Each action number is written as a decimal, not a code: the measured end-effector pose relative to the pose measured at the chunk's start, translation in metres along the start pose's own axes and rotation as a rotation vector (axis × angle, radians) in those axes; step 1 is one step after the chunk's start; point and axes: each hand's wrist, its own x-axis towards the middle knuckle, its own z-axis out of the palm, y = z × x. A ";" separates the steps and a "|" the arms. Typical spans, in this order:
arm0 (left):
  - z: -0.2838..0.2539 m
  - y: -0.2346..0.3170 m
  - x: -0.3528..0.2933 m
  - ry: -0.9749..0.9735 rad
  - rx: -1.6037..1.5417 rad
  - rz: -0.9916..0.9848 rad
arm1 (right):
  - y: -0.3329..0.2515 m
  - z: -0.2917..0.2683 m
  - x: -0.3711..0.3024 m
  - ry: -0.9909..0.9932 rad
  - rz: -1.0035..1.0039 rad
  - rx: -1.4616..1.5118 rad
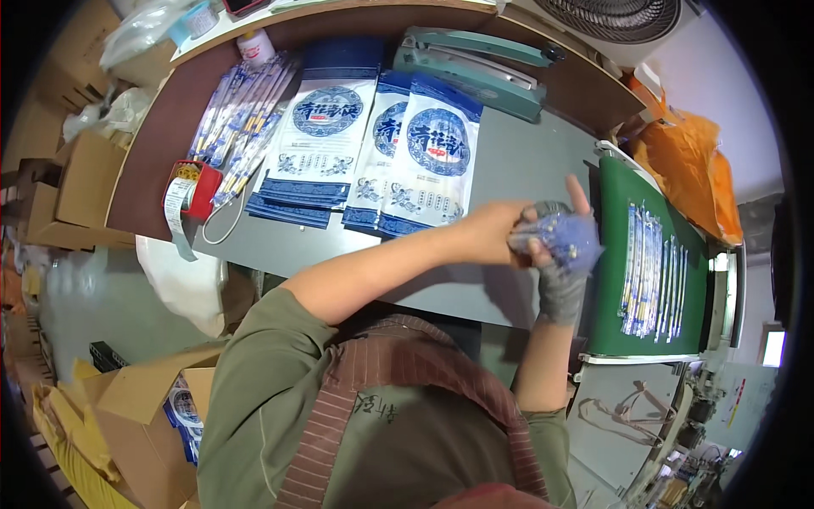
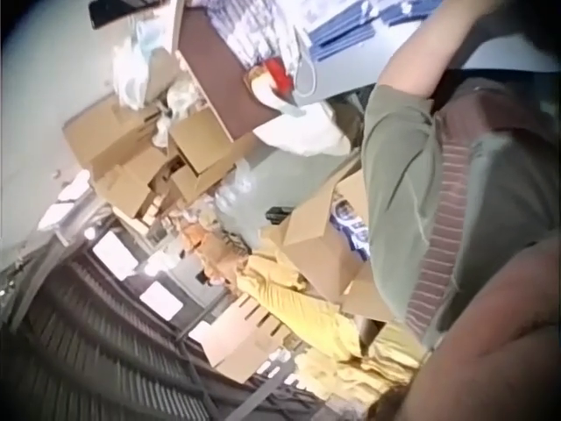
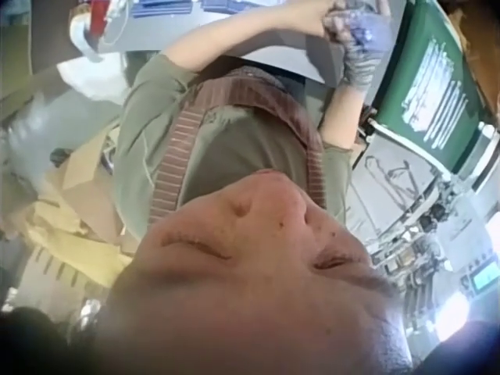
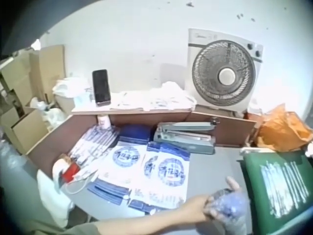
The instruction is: Packaging bundles of incense sticks into plastic bags and then placing them into a shipping box.
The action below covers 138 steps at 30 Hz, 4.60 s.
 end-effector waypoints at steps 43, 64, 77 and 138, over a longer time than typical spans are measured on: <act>-0.248 -0.025 -0.202 0.343 0.301 -0.470 | 0.047 0.066 -0.022 -0.303 0.418 0.435; 0.012 -0.008 -0.051 0.000 0.759 0.142 | 0.042 0.013 -0.070 -0.091 0.245 0.440; 0.031 -0.055 -0.064 0.380 -0.103 -0.261 | 0.100 0.011 -0.056 -0.078 0.102 -0.029; -0.095 0.211 -0.005 -0.012 0.531 0.068 | -0.164 -0.035 0.027 -0.140 -0.254 -0.763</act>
